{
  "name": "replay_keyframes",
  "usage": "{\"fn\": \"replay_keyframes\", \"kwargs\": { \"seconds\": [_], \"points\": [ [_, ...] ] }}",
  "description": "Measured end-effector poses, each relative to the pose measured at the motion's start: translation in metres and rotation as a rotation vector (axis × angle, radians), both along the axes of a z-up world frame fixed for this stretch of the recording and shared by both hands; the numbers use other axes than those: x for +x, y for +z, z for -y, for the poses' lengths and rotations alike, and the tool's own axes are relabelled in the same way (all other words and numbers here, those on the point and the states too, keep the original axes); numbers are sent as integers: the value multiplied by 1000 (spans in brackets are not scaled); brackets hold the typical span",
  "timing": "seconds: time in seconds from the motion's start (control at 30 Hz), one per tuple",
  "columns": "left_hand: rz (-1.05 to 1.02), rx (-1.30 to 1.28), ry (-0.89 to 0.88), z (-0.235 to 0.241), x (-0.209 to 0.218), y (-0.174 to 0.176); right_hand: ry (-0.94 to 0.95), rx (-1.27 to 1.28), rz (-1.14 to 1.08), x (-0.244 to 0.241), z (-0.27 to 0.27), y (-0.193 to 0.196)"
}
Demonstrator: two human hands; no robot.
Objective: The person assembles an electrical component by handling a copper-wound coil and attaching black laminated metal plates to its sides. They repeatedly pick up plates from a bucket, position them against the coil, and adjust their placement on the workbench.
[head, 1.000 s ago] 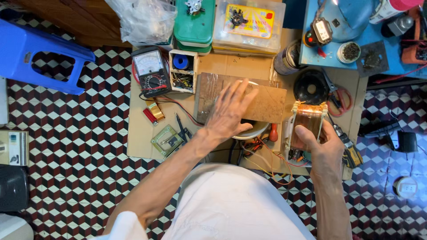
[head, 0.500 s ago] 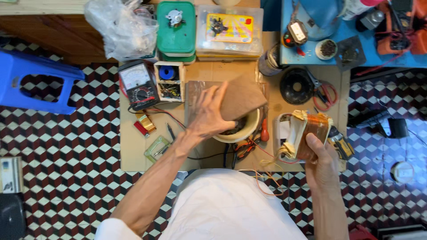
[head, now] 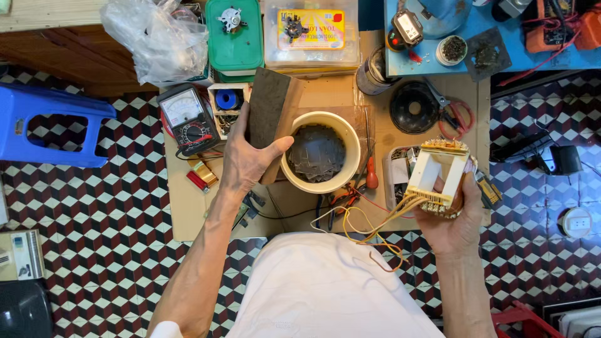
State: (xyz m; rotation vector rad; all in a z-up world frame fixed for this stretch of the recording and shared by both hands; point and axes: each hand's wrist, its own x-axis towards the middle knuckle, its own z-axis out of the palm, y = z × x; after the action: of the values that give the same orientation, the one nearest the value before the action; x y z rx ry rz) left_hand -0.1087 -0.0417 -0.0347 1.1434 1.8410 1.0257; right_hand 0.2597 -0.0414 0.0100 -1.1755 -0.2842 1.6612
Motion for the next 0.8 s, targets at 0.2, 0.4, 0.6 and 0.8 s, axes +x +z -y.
{"fn": "replay_keyframes", "kwargs": {
  "seconds": [0.2,0.4,0.6,0.8],
  "points": [
    [-204,-35,-27,0,-2,-5,-8,14,-51,5,6,-7],
    [-204,-35,-47,-4,-3,-5,23,20,72,5,5,3],
    [-220,-29,-32,-3,-2,-8,47,90,104,10,5,10],
    [-281,-69,220,44,-22,-23,79,275,517,36,18,-5]
  ]
}}
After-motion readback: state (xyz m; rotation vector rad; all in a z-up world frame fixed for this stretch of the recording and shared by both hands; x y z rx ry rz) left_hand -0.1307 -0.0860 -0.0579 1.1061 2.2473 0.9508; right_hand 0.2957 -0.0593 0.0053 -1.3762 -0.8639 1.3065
